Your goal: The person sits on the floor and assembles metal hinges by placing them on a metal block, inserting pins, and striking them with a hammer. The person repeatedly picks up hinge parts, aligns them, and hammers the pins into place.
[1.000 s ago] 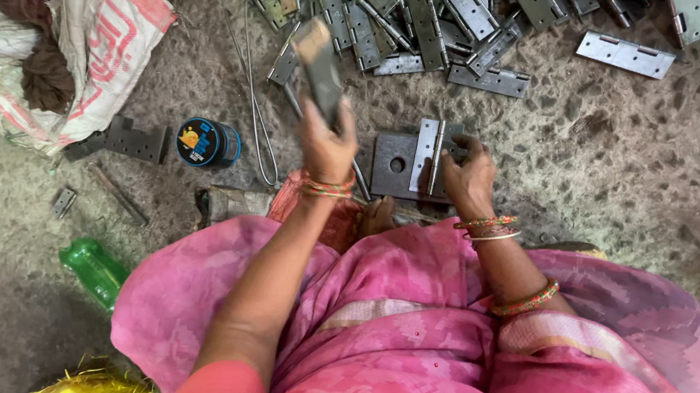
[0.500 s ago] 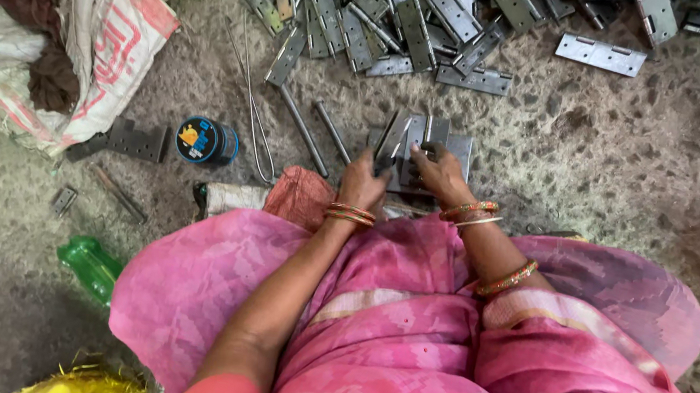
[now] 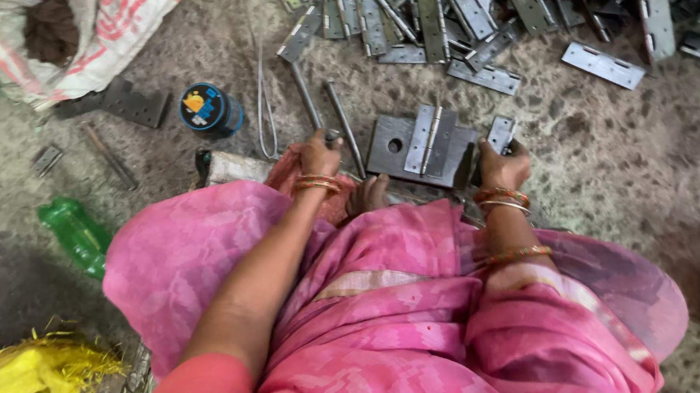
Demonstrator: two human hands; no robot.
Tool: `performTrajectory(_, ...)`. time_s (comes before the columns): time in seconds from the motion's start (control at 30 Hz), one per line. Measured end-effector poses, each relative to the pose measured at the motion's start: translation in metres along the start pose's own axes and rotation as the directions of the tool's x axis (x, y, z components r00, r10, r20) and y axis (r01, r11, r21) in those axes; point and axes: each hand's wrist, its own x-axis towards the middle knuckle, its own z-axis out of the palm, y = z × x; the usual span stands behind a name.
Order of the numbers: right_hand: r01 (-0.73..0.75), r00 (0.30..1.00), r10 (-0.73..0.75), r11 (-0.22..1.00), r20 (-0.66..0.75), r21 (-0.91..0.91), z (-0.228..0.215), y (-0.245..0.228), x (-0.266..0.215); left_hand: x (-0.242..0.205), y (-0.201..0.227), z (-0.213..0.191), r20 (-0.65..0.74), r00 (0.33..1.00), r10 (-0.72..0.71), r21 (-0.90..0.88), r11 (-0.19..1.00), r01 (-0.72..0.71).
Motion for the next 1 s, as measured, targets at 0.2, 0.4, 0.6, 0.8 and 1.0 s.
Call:
performTrajectory(0.2,0.019,0.999,-0.024,0.979,-0.023,-0.201,-0.003,0.000,-0.007,0.002,0.007,0.022,0.027,1.000,0.008,0.194,0.981,-0.013)
performTrajectory(0.4,-0.069,0.994,0.083,0.978,0.067,-0.199,-0.001,-0.007,-0.025,0.004,0.011,0.038,0.013,0.980,-0.197,0.258,0.948,0.187)
performTrajectory(0.6,0.023,0.995,-0.007,0.985,0.095,-0.171,0.007,0.006,-0.020,0.037,-0.047,0.061,-0.109,0.984,-0.140,0.071,0.986,0.148)
performTrajectory(0.8,0.181,0.984,-0.181,0.981,0.004,-0.066,0.025,0.034,-0.020,0.038,-0.013,0.020,0.163,0.868,-0.468,-0.600,0.652,0.464)
performTrajectory(1.0,0.164,0.986,-0.161,0.983,-0.047,0.076,0.026,0.045,-0.025,0.001,0.202,-0.027,0.064,0.831,0.552,-0.287,0.808,-0.515)
